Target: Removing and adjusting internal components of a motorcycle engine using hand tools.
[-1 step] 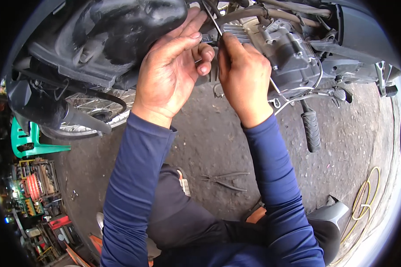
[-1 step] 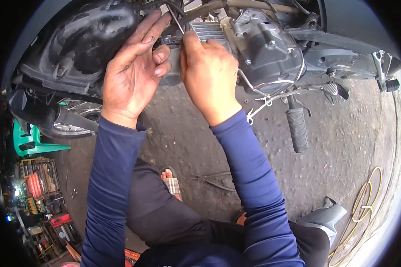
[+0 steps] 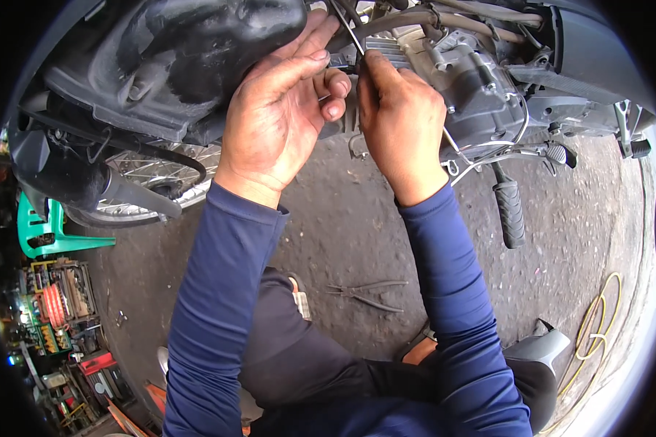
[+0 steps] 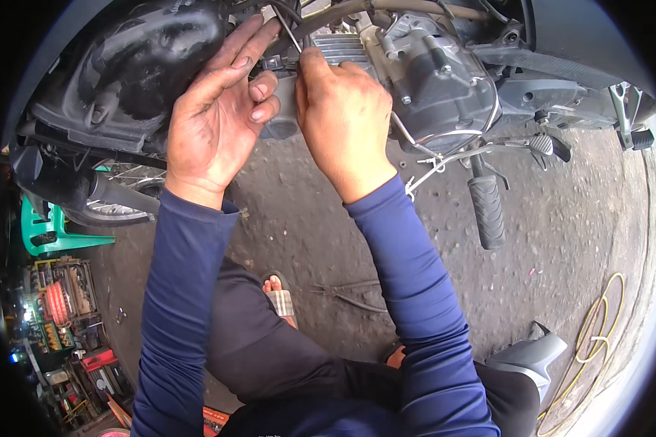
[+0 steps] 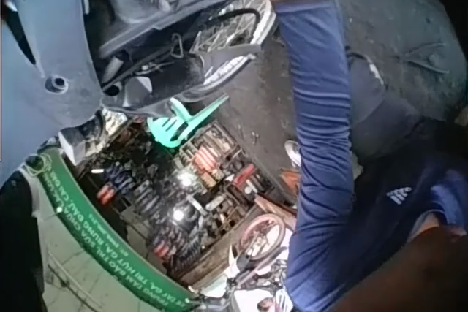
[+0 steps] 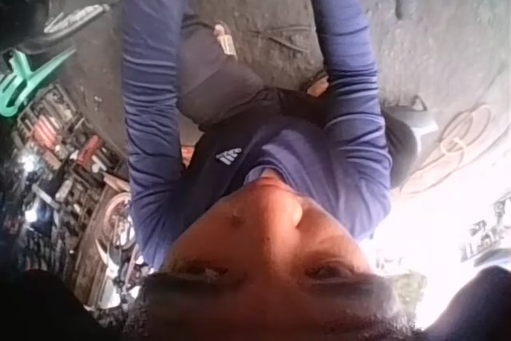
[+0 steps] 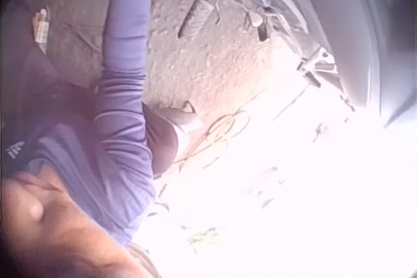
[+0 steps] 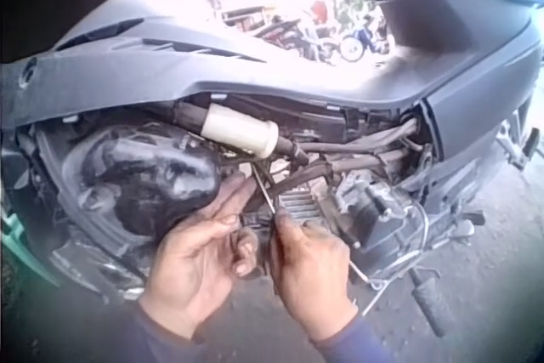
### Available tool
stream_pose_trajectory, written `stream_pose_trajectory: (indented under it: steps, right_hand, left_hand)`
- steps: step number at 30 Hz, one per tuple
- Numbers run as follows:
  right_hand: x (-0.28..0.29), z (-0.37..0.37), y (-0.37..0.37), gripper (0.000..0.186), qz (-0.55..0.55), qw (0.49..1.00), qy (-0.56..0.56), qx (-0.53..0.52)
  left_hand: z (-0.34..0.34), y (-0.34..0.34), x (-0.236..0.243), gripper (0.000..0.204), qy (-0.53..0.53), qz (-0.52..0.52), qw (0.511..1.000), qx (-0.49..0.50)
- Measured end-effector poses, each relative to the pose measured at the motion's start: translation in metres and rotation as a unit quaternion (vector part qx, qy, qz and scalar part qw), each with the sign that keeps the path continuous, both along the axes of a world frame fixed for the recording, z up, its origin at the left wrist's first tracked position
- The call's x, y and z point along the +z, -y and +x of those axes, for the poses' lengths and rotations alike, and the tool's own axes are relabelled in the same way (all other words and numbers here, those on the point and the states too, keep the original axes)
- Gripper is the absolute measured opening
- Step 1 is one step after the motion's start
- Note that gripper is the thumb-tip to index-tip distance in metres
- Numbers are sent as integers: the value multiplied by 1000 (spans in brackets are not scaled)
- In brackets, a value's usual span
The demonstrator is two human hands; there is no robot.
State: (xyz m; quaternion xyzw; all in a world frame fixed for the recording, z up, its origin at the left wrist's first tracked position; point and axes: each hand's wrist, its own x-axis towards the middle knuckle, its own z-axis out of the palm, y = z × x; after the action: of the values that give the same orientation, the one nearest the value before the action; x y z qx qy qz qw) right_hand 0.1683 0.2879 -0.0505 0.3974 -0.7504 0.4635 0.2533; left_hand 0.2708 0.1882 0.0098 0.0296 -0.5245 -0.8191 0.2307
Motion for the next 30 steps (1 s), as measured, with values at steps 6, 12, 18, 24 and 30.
stream_pose_trajectory:
  steps: [6, 12, 18, 24, 30]
  right_hand:
    - [0, -15, -5, 17, 33, 995, -89, 13]
    - [2, -18, -1, 10, 7, 991, -131, 13]
    - [11, -9, 0, 8, 17, 991, -131, -17]
    - [30, -6, -12, 13, 72, 995, -75, 3]
    - [42, -7, -7, 22, 21, 999, -9, 29]
  left_hand:
    - [-1, 4, 1, 56, 20, 89, 996, -5]
    - [3, 0, 10, 59, 56, 106, 993, 1]
    - [2, -3, 9, 64, 55, 112, 992, 8]
    - [3, -1, 5, 67, 13, 149, 988, -35]
    - [-7, 1, -10, 52, -55, 138, 987, -51]
